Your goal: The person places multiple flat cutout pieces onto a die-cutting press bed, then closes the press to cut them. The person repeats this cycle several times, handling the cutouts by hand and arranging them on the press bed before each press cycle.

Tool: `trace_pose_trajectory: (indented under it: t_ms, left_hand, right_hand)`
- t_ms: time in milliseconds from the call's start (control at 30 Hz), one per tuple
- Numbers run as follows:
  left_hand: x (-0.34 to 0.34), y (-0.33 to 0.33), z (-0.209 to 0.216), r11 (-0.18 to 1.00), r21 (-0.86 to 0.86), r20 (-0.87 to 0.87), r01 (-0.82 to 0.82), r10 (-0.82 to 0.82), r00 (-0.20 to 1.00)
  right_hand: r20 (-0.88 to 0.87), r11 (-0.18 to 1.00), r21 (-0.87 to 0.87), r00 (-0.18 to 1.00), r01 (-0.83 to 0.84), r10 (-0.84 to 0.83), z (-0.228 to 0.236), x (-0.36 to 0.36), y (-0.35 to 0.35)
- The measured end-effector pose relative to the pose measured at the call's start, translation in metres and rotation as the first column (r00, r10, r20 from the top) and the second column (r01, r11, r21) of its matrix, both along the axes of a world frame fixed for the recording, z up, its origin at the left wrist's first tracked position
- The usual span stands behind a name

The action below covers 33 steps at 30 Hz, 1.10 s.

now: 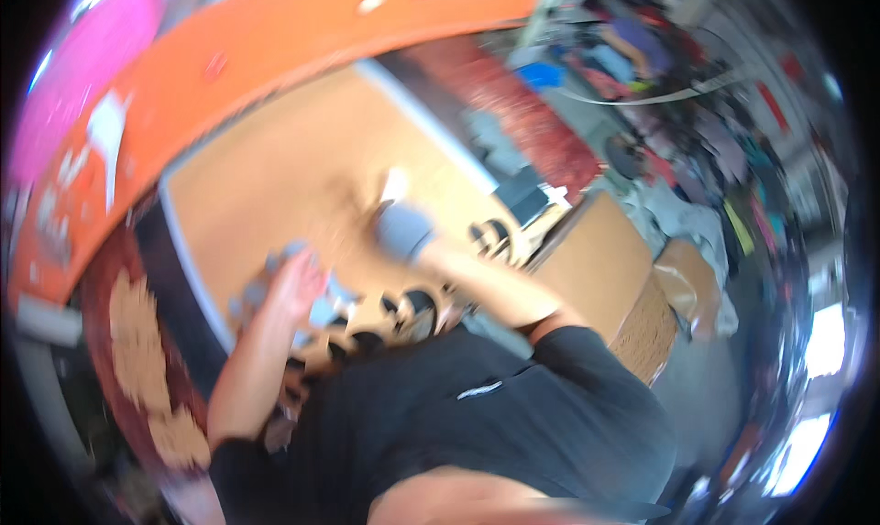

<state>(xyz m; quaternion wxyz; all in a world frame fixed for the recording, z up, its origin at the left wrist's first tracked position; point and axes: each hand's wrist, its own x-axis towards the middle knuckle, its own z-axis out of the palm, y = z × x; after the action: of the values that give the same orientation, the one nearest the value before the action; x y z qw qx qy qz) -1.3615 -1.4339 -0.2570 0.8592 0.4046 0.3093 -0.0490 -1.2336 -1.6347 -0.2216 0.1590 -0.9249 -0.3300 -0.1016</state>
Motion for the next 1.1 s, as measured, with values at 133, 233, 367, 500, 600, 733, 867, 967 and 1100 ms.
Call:
trace_pose_trajectory:
  t_ms: [133, 233, 367, 500, 600, 733, 867, 967, 1100]
  left_hand:
    - [0.012, 0.016, 0.013, 0.97, -0.006, 0.009, 0.242, -0.242, 0.97]
    - [0.02, 0.015, 0.01, 0.897, 0.201, -0.104, 0.393, -0.38, 0.919]
    - [0.021, -0.004, 0.003, 0.821, 0.434, -0.142, 0.37, -0.343, 0.929]
    - [0.015, -0.021, 0.012, 0.962, -0.003, 0.157, 0.271, -0.267, 0.951]
    - [0.012, -0.033, 0.017, 0.977, -0.129, 0.199, 0.169, -0.142, 0.97]
    - [0.011, -0.042, 0.024, 0.981, -0.164, 0.217, 0.102, -0.065, 0.974]
    - [0.006, -0.042, 0.034, 0.989, 0.139, 0.091, 0.052, -0.065, 0.994]
    - [0.005, -0.042, 0.037, 0.999, 0.023, 0.107, 0.03, -0.032, 0.994]
    - [0.008, -0.039, 0.027, 0.97, -0.237, 0.156, 0.055, -0.018, 0.988]
  right_hand:
    - [-0.072, 0.989, 0.149, 0.997, -0.007, 0.018, -0.02, -0.026, 0.016]
    - [-0.144, 0.987, 0.139, 0.984, -0.082, 0.103, -0.01, -0.021, 0.007]
    - [-0.186, 0.976, 0.192, 0.972, -0.104, 0.141, -0.004, -0.024, 0.002]
    - [-0.066, 0.968, 0.201, 0.984, -0.152, 0.168, -0.008, -0.034, 0.006]
    - [-0.054, 0.949, 0.071, 0.948, -0.308, 0.312, -0.01, -0.033, 0.004]
    - [-0.205, 0.927, 0.253, 0.921, -0.277, 0.331, -0.01, -0.024, 0.0]
    - [-0.191, 0.932, 0.185, 0.919, -0.312, 0.346, -0.01, -0.014, -0.003]
    - [-0.283, 0.94, 0.237, 0.909, -0.244, 0.307, -0.006, -0.012, -0.005]
    - [-0.317, 0.934, 0.254, 0.89, -0.253, 0.328, 0.007, -0.018, -0.007]
